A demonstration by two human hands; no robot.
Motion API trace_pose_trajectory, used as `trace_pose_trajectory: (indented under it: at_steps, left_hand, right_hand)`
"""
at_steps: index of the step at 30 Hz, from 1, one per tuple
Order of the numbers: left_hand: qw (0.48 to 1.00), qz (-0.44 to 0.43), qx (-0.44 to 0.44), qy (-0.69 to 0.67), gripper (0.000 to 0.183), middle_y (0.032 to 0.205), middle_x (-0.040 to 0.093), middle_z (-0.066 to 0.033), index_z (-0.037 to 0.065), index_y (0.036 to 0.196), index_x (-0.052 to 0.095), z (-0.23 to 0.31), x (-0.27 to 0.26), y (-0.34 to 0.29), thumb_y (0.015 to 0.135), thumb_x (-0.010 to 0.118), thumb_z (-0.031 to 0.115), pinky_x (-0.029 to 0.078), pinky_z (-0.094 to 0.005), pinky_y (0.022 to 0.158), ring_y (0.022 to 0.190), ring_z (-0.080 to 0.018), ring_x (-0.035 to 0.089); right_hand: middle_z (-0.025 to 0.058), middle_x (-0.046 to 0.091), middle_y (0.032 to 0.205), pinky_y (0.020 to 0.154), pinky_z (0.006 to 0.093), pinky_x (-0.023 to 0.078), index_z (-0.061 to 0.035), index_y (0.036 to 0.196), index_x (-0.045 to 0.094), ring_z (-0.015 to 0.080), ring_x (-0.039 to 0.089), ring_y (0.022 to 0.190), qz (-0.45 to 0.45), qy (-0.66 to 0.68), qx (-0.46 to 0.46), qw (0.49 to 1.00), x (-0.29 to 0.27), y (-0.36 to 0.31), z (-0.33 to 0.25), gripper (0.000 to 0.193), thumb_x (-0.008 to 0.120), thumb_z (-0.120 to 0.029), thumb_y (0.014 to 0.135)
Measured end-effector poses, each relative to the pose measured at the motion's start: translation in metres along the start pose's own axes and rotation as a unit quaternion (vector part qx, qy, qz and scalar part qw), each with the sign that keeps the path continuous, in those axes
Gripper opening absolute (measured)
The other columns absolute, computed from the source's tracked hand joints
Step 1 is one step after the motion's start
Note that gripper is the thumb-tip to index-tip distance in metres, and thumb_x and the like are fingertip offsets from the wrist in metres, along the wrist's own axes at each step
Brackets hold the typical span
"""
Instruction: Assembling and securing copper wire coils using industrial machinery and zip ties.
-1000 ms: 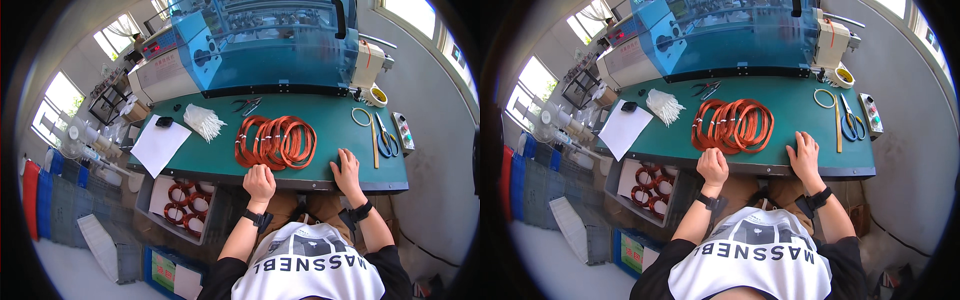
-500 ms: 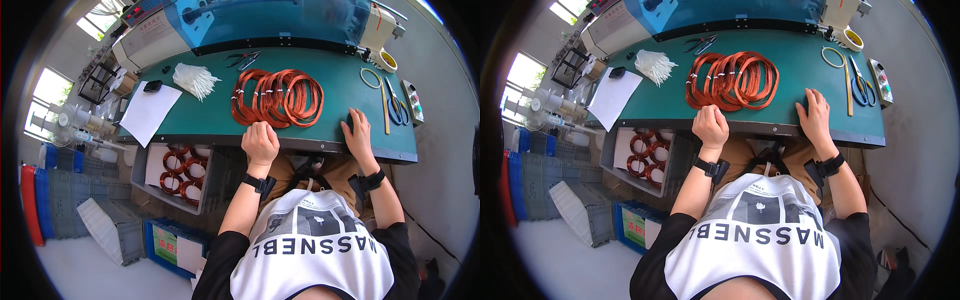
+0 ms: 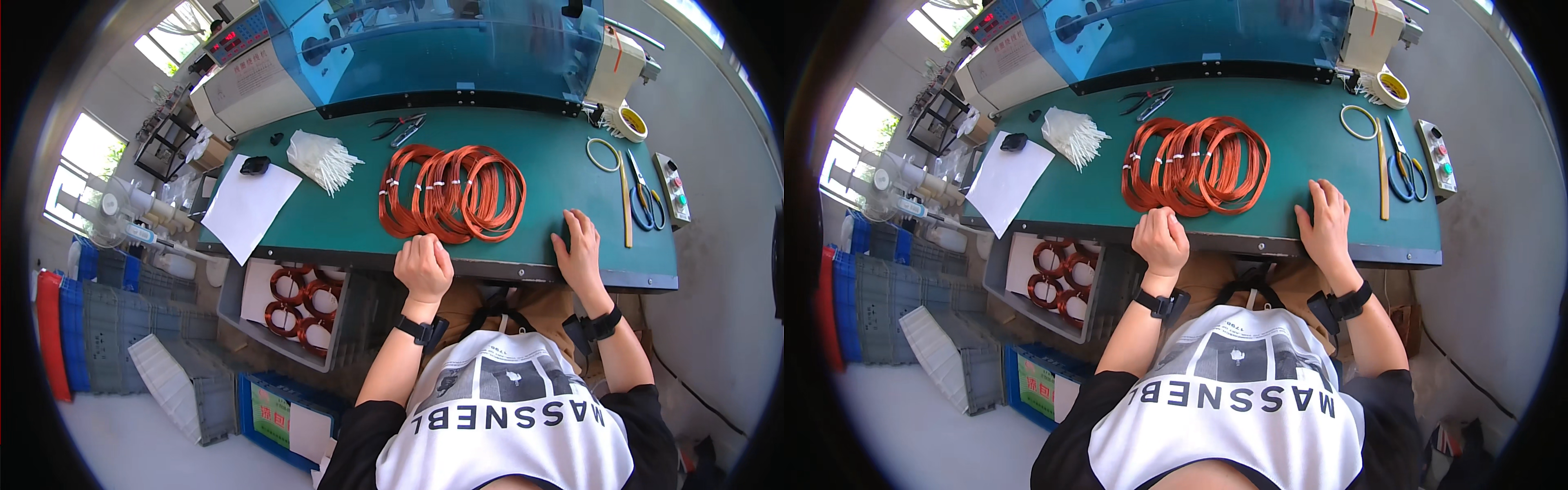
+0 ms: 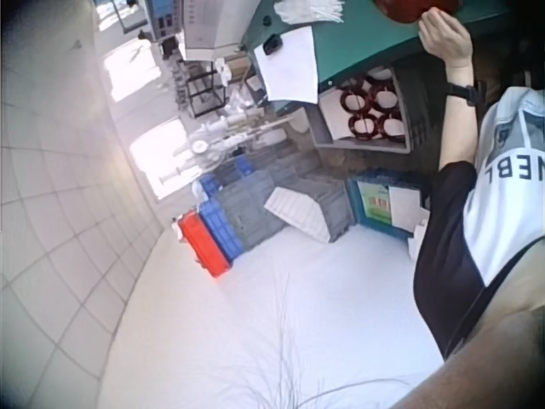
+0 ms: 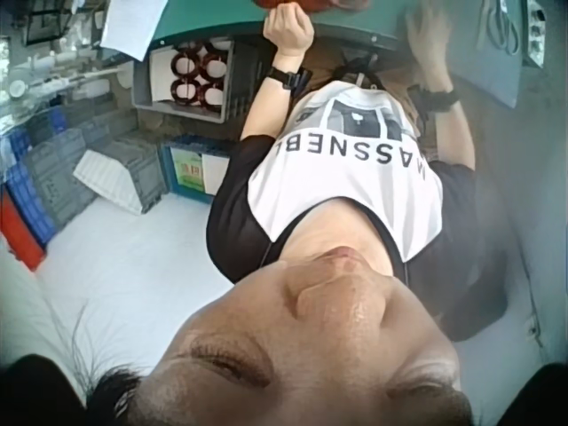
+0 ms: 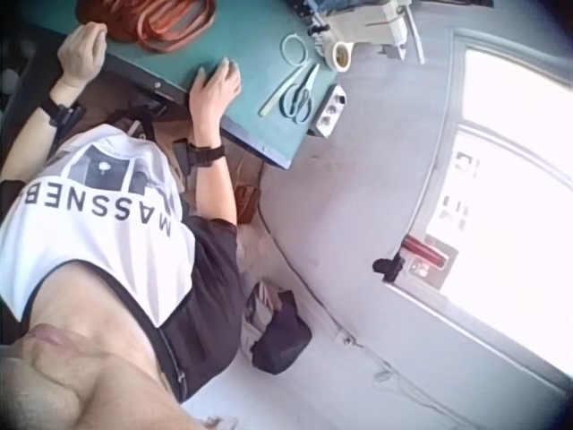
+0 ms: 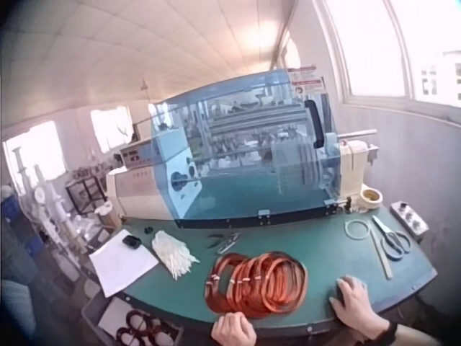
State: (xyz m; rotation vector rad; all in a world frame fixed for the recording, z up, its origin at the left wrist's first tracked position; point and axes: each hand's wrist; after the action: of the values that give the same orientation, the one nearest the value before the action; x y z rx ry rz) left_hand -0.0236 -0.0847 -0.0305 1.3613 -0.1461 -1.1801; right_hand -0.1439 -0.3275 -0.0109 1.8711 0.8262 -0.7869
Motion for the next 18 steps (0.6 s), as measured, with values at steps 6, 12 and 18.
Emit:
trace_pose_trajectory:
  at_steps: [6,12,18]
  left_hand:
    - [1.000,-0.022,-0.003,0.004,0.006,0.069,0.053,-0.0054,0.008,0.077,0.053,0.000,-0.001,-0.003,0.081,0.052,0.013,0.039,-0.0378,0.054,0.062,-0.0267,0.052]
    - [0.999,-0.040,-0.017,0.003,0.005,0.070,0.054,-0.0057,0.008,0.079,0.054,0.004,-0.006,-0.001,0.081,0.053,0.013,0.039,-0.0382,0.055,0.063,-0.0271,0.053]
    - [0.979,-0.195,-0.044,-0.048,0.011,0.073,0.058,-0.0090,0.006,0.079,0.053,-0.001,-0.023,0.028,0.082,0.060,0.013,0.047,-0.0396,0.058,0.068,-0.0294,0.060]
  right_hand:
    - [0.0197,0.049,0.121,0.097,0.0438,0.033,0.0016,0.119,0.049,0.0346,0.045,0.115,-0.005,0.008,0.002,1.000,-0.001,-0.003,-0.001,0.049,0.066,-0.009,0.075]
    - [0.0196,0.048,0.122,0.098,0.0436,0.033,0.0016,0.118,0.051,0.0352,0.045,0.115,-0.010,0.038,0.021,0.999,-0.003,-0.006,0.001,0.047,0.066,-0.009,0.075]
    - [0.0198,0.049,0.122,0.095,0.0416,0.039,0.0012,0.114,0.054,0.0360,0.048,0.112,-0.042,0.161,0.050,0.985,-0.019,0.006,0.014,0.040,0.064,-0.008,0.077]
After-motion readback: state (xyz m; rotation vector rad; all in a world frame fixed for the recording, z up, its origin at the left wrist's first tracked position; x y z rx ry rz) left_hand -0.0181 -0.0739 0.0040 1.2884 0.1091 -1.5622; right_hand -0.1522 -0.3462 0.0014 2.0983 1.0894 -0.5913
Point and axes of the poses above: each hand's wrist, its own y-axis towards the middle knuckle, its own x-axis out of the palm, z = x × y
